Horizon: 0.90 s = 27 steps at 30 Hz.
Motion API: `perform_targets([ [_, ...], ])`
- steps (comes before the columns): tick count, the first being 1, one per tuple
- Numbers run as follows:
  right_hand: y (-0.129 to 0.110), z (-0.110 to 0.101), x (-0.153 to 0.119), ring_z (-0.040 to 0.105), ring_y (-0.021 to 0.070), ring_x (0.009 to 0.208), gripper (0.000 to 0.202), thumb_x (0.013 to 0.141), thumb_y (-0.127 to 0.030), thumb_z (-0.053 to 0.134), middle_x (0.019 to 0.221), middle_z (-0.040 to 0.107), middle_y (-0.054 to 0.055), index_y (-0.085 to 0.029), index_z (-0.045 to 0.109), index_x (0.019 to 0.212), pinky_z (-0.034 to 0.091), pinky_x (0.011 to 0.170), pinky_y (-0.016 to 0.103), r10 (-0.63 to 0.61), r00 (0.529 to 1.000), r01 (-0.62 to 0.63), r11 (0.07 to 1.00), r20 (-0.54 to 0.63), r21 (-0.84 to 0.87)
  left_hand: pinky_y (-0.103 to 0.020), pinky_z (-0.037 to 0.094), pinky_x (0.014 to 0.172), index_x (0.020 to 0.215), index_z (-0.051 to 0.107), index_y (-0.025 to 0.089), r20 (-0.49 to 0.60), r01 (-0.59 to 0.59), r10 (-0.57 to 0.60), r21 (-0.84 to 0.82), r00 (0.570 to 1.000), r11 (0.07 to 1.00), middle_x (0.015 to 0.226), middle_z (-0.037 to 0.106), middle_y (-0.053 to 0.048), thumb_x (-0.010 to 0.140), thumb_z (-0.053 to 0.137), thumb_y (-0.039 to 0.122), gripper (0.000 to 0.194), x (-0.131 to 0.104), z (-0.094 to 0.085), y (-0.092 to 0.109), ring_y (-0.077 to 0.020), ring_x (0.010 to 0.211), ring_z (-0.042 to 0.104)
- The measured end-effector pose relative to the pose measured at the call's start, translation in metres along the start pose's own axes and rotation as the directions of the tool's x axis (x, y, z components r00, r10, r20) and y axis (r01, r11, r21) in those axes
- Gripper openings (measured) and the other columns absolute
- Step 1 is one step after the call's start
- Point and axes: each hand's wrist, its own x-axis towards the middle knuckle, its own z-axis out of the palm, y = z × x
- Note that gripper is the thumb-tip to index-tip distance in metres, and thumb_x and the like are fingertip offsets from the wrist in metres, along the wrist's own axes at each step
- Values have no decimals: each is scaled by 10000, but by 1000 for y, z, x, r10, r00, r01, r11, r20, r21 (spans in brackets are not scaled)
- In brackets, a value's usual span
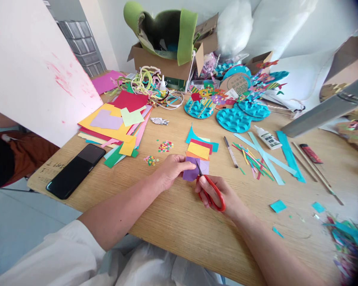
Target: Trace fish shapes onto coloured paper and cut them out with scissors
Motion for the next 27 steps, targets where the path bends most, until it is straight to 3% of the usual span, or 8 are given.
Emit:
perform_targets([
  [27,0,-3,1,438,73,386,557,830,-702,498,447,513,-29,-162,545,704,282,403,207,-13,1000,13,1000,1,16,-225,390,566,723,684,109,-1,-26,26,-2,1000,1000,644,643,-14,560,756,294,256,2,0,-2,-90,557,538],
])
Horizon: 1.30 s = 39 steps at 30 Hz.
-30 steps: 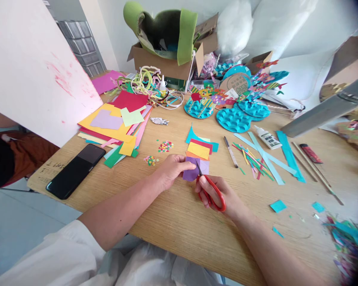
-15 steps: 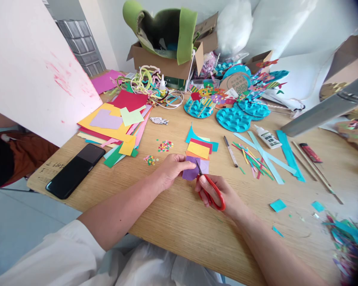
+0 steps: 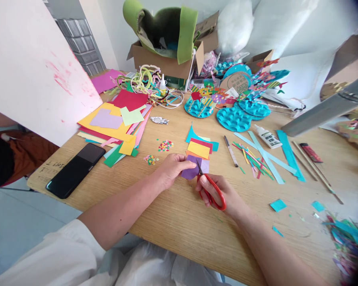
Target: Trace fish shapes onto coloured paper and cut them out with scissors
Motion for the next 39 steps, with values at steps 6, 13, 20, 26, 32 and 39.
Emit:
perform_targets([
  [6,-1,1,-1,435,67,392,560,837,-701,487,452,513,-28,-160,545,706,288,408,202,3,1000,-3,1000,8,-5,-220,388,560,698,684,113,0,5,-5,-12,1000,1000,624,642,-11,566,754,275,220,-1,0,2,-88,546,536],
  [13,0,-1,-1,445,70,417,560,838,-707,479,481,519,-23,-162,543,725,284,393,194,9,1000,-9,1000,20,4,-224,395,571,666,686,106,14,6,-6,-12,1000,1000,619,655,-21,559,758,261,202,-2,1,3,-91,541,544],
  [20,-2,0,-1,436,80,423,542,821,-703,507,487,510,-24,-172,533,716,281,380,202,18,1000,-19,1000,24,7,-226,394,577,654,688,106,11,4,-4,-6,1000,1000,618,655,-22,564,758,250,183,-2,1,3,-91,540,545],
  [26,-3,0,-2,437,80,412,580,811,-742,474,494,519,-16,-172,535,721,273,371,204,24,999,-24,1000,27,-3,-226,393,580,660,694,107,8,8,-8,3,1000,1000,629,661,-26,569,755,242,174,-2,1,3,-93,547,547],
  [32,-4,1,-2,406,67,384,573,832,-728,454,486,515,-24,-172,533,718,266,369,203,25,999,-25,1000,26,-3,-223,389,574,655,690,108,12,13,-14,13,1000,1000,612,651,-19,567,754,256,183,-2,0,3,-90,541,539],
  [39,-2,1,-2,441,85,409,565,829,-721,468,463,516,-19,-175,534,701,291,410,215,21,1000,-21,999,-1,-35,-227,394,580,679,693,109,18,12,-12,-3,1000,1000,640,658,-25,561,761,259,202,-3,1,3,-97,558,551],
])
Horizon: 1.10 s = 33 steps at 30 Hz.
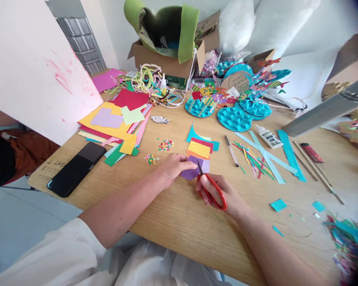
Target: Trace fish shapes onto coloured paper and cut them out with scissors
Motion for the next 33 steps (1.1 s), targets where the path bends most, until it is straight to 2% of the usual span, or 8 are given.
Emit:
perform_targets([
  [12,2,0,0,439,89,415,549,844,-702,464,471,513,-20,-174,543,716,282,405,219,-10,1000,10,1000,-7,6,-241,402,500,643,659,120,5,-32,32,38,999,999,564,595,-3,589,733,271,177,0,0,1,-97,500,506],
  [23,0,-2,0,399,75,394,597,804,-756,464,486,510,-19,-170,538,719,263,381,220,-11,999,10,1000,41,18,-234,400,495,631,660,119,18,-23,22,77,1000,997,576,614,-17,581,713,266,164,-1,1,3,-95,500,510],
  [33,0,-4,1,447,97,434,586,811,-744,470,483,514,-10,-170,536,713,290,420,225,-20,999,22,999,43,-37,-228,397,486,611,651,121,10,-4,3,103,1000,995,554,604,-16,591,691,250,136,-2,1,6,-92,480,503],
])
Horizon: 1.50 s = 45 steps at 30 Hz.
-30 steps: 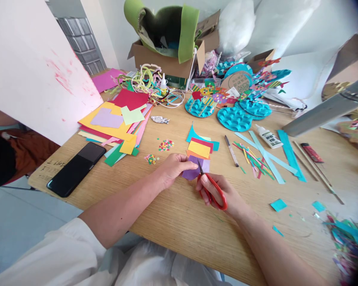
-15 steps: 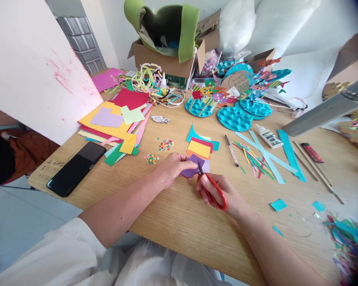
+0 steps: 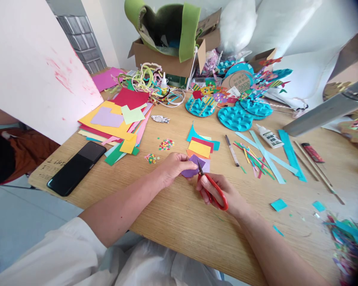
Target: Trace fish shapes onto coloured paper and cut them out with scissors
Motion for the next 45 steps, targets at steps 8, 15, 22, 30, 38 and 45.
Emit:
perform_targets([
  [8,-1,0,0,434,94,415,582,811,-743,470,461,497,-22,-174,523,700,297,427,230,-11,1000,11,1000,-5,-23,-229,409,476,601,644,126,11,-12,12,29,1000,999,550,605,-14,597,685,257,137,2,-3,-1,-92,469,507],
  [15,-1,-2,0,417,87,399,551,803,-719,511,449,486,-31,-182,501,681,282,412,224,-6,1000,6,1000,-5,-17,-233,406,471,612,652,123,13,-2,2,11,1000,1000,553,612,-18,583,694,261,147,3,-3,-2,-98,470,505],
  [22,2,-2,1,428,86,390,526,791,-687,559,443,495,-30,-175,515,678,281,409,216,5,1000,-5,1000,-12,17,-222,384,501,622,643,133,-47,0,-2,-51,999,999,549,606,2,591,714,278,165,4,-3,-2,-89,488,506],
  [30,0,-1,-1,419,73,388,552,806,-707,524,475,524,-17,-164,544,713,279,385,207,2,1000,-1,997,-9,73,-219,399,582,695,673,125,-52,-28,21,-121,998,992,637,646,0,584,764,261,198,4,-2,-2,-87,567,551],
  [38,-2,-1,-1,406,64,363,575,792,-729,520,494,542,-12,-157,560,743,278,342,191,27,1000,-25,989,-9,147,-197,413,573,704,663,106,-24,21,-28,-256,999,966,679,659,-20,564,814,251,252,4,-1,-3,-82,589,570],
  [45,0,0,-1,414,68,356,605,807,-752,467,491,537,-15,-154,554,773,298,328,186,22,1000,-20,983,-9,181,-219,465,586,713,633,112,-5,4,-5,-292,1000,956,693,673,-32,533,845,252,311,4,-2,-4,-106,602,610],
])
